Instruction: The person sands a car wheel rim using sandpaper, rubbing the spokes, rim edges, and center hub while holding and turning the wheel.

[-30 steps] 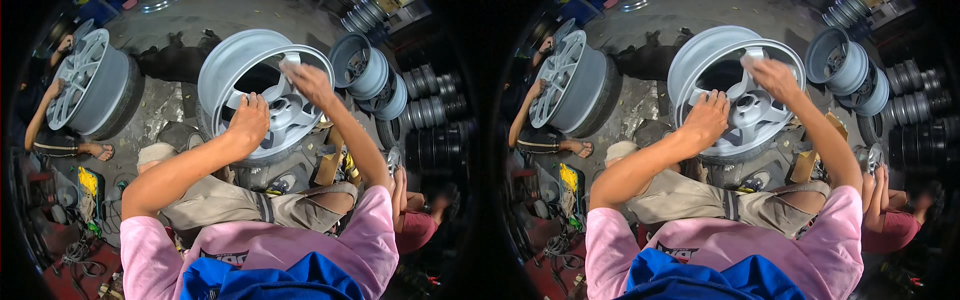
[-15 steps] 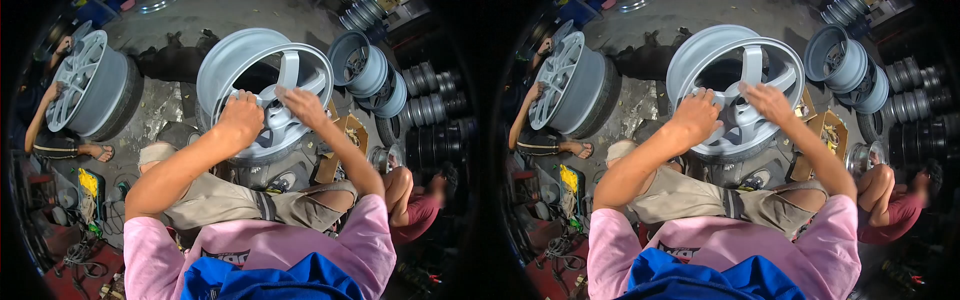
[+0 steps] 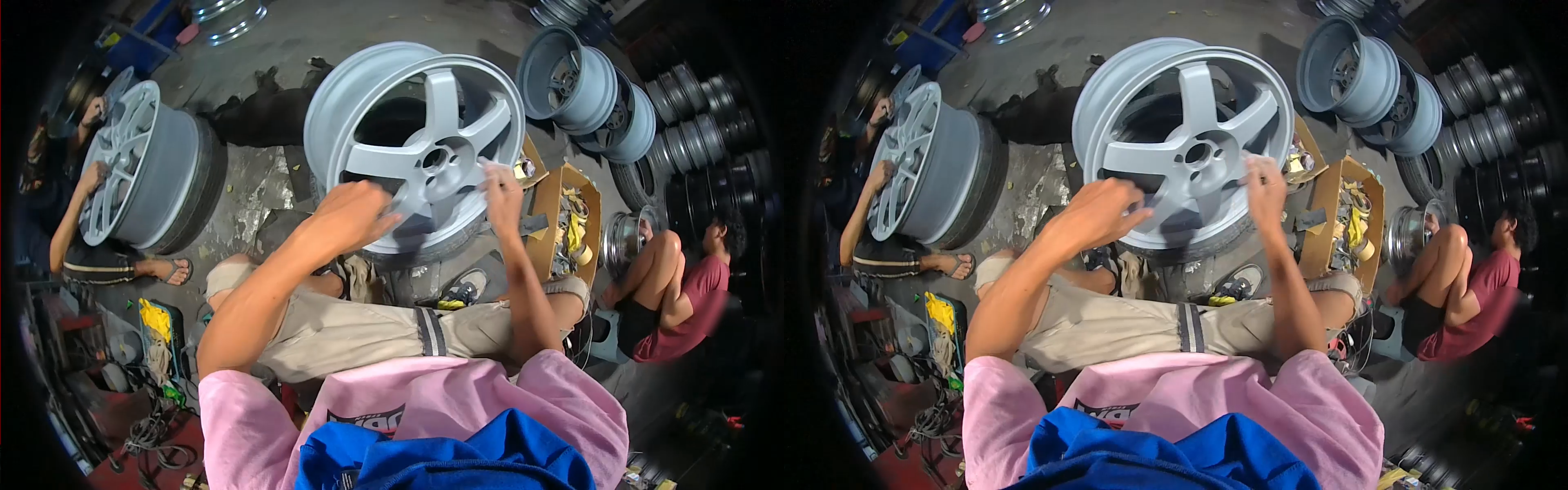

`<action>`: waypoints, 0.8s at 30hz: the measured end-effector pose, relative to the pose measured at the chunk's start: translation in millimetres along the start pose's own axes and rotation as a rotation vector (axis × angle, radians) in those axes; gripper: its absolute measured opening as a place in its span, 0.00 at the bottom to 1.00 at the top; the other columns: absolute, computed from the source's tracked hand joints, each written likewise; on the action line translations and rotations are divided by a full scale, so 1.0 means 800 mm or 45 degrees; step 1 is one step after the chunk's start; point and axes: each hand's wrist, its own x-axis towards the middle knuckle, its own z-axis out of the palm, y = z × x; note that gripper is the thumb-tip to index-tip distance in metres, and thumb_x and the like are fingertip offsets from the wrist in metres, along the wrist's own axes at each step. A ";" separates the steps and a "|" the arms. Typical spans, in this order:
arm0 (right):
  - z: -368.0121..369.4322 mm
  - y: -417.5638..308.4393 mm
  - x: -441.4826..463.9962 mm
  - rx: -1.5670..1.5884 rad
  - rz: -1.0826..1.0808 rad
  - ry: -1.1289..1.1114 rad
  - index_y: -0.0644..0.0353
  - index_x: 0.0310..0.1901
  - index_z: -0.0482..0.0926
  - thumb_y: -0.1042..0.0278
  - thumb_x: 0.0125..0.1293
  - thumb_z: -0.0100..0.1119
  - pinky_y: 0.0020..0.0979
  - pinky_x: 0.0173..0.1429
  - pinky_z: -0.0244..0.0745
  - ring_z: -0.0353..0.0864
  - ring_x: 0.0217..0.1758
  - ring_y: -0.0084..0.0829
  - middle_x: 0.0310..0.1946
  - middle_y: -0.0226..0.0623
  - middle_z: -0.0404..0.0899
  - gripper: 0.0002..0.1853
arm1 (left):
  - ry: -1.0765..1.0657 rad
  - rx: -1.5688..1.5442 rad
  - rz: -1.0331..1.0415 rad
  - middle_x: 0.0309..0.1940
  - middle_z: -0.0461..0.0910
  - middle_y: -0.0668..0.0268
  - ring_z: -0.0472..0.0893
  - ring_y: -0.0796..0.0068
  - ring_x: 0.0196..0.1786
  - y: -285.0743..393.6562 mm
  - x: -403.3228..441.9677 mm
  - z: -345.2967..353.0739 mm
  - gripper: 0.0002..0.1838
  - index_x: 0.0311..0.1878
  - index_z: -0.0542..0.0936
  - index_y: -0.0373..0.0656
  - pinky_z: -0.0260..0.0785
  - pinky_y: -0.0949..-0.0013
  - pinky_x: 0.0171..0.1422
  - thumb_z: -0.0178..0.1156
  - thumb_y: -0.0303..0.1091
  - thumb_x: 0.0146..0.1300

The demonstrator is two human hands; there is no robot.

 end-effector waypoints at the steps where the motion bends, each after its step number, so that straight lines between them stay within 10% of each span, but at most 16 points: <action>1: -0.020 0.025 0.009 0.002 0.007 0.021 0.62 0.58 0.89 0.56 0.84 0.57 0.26 0.37 0.74 0.80 0.31 0.19 0.42 0.34 0.85 0.19 | -0.124 0.002 -0.110 0.35 0.87 0.44 0.87 0.39 0.43 -0.007 -0.003 0.007 0.23 0.40 0.89 0.31 0.79 0.45 0.53 0.65 0.48 0.73; 7: -0.033 0.095 0.032 -0.530 -0.234 0.238 0.60 0.57 0.89 0.58 0.84 0.52 0.48 0.55 0.75 0.83 0.47 0.52 0.42 0.49 0.85 0.19 | -0.243 0.213 -0.504 0.34 0.89 0.42 0.89 0.41 0.46 -0.092 -0.045 0.092 0.36 0.34 0.89 0.30 0.80 0.47 0.55 0.55 0.60 0.79; 11: 0.002 0.094 0.037 -0.581 -0.362 0.128 0.62 0.53 0.89 0.57 0.82 0.54 0.50 0.56 0.76 0.84 0.47 0.54 0.42 0.48 0.85 0.19 | 0.127 -0.446 -0.611 0.34 0.89 0.43 0.89 0.42 0.42 -0.125 -0.046 0.123 0.39 0.39 0.87 0.27 0.79 0.48 0.52 0.52 0.63 0.80; 19: 0.017 0.105 0.041 -0.587 -0.265 0.078 0.62 0.49 0.89 0.57 0.83 0.53 0.51 0.57 0.75 0.84 0.49 0.53 0.43 0.47 0.85 0.19 | 0.538 -0.422 -0.466 0.29 0.85 0.41 0.86 0.38 0.37 -0.108 -0.033 0.139 0.32 0.45 0.84 0.27 0.76 0.46 0.47 0.55 0.55 0.81; 24: 0.051 0.184 0.012 -0.576 -0.018 0.138 0.66 0.47 0.86 0.51 0.86 0.42 0.59 0.57 0.73 0.81 0.53 0.65 0.48 0.59 0.85 0.27 | 0.627 0.161 -0.349 0.26 0.82 0.38 0.84 0.33 0.33 -0.085 -0.007 0.058 0.33 0.32 0.83 0.32 0.74 0.41 0.41 0.55 0.57 0.80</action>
